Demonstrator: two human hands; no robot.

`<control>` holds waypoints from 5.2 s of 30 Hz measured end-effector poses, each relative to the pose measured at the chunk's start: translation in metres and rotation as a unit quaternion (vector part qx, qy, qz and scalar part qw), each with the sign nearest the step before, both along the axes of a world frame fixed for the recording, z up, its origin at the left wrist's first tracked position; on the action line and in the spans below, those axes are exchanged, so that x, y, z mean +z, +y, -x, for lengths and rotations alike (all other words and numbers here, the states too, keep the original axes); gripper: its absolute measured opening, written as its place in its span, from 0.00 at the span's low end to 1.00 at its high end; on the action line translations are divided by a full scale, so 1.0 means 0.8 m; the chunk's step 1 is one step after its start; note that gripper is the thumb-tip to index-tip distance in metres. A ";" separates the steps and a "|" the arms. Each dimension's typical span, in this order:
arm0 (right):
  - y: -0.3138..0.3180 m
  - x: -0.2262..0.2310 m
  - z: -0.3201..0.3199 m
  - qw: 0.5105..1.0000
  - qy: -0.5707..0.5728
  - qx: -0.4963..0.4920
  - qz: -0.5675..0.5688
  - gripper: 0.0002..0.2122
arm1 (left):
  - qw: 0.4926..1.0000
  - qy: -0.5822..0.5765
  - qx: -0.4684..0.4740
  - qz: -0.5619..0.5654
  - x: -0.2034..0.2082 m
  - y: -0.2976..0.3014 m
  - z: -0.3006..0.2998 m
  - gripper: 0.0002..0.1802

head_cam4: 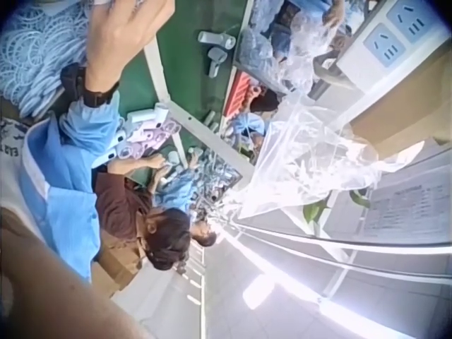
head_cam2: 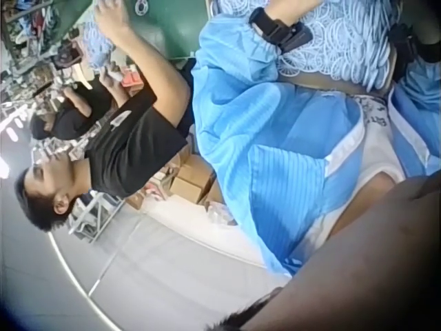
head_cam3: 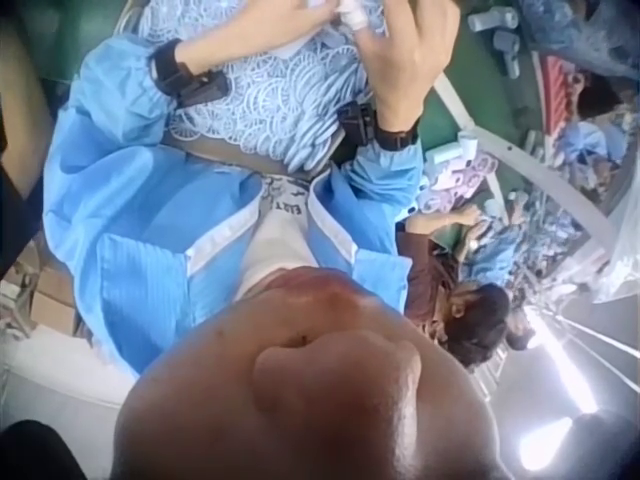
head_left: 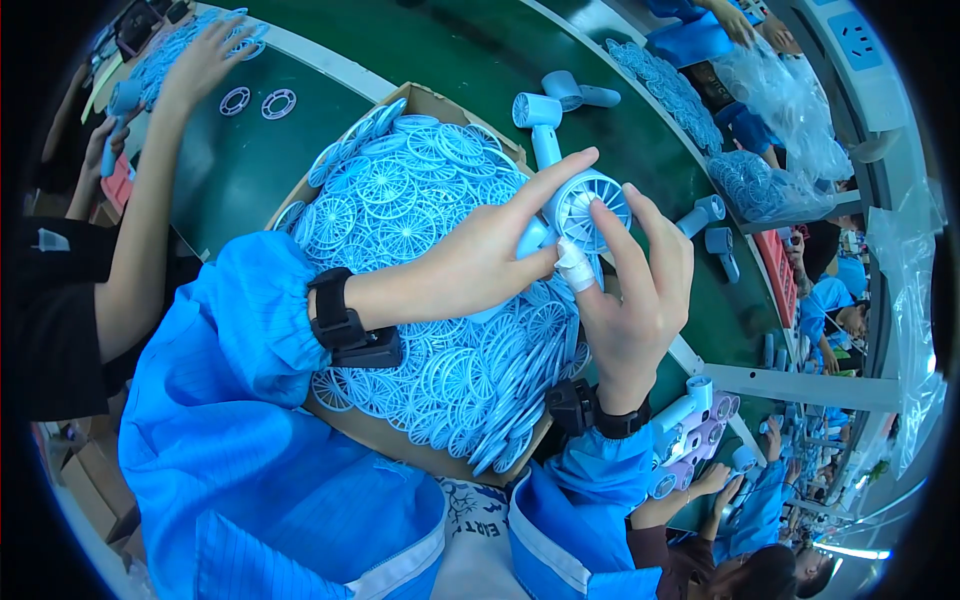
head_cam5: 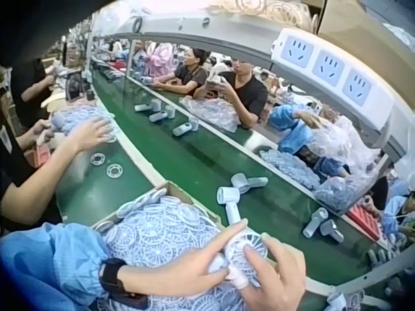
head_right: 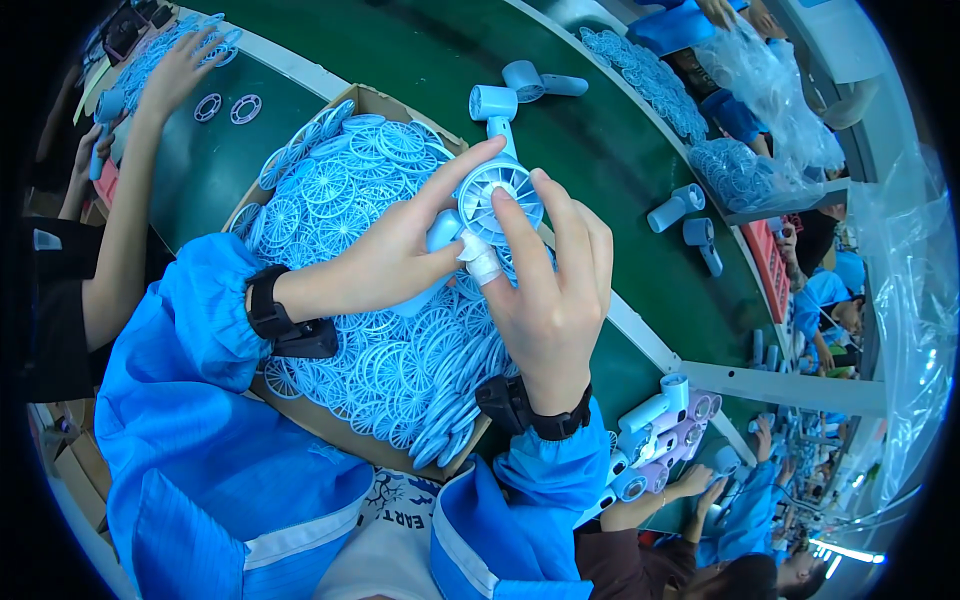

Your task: The person assembles portable fans by hand, picking up a fan body and a plastic grille, pressing the grille onto the fan head, and placing the completed unit onto the assembly line.

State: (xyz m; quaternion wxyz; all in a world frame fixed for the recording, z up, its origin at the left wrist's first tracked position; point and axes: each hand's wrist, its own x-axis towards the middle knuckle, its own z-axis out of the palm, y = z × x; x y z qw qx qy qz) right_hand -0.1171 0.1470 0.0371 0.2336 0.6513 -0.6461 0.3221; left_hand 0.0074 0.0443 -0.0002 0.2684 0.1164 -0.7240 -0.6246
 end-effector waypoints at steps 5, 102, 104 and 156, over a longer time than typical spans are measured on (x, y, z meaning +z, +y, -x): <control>-0.005 -0.005 0.011 1.000 0.011 0.016 0.005 0.19 | 0.996 0.003 -0.040 -0.081 0.008 0.000 -0.001 0.44; -0.002 -0.009 0.002 0.997 -0.062 0.022 0.037 0.23 | 0.999 0.041 0.008 -0.006 0.000 0.006 -0.001 0.47; -0.001 -0.009 0.000 0.998 -0.025 0.009 0.049 0.23 | 0.999 0.034 0.006 0.011 0.001 0.011 -0.003 0.47; -0.010 -0.063 0.022 0.690 -0.697 0.189 -0.053 0.16 | 0.975 -0.045 -0.098 -0.193 0.000 -0.009 0.010 0.29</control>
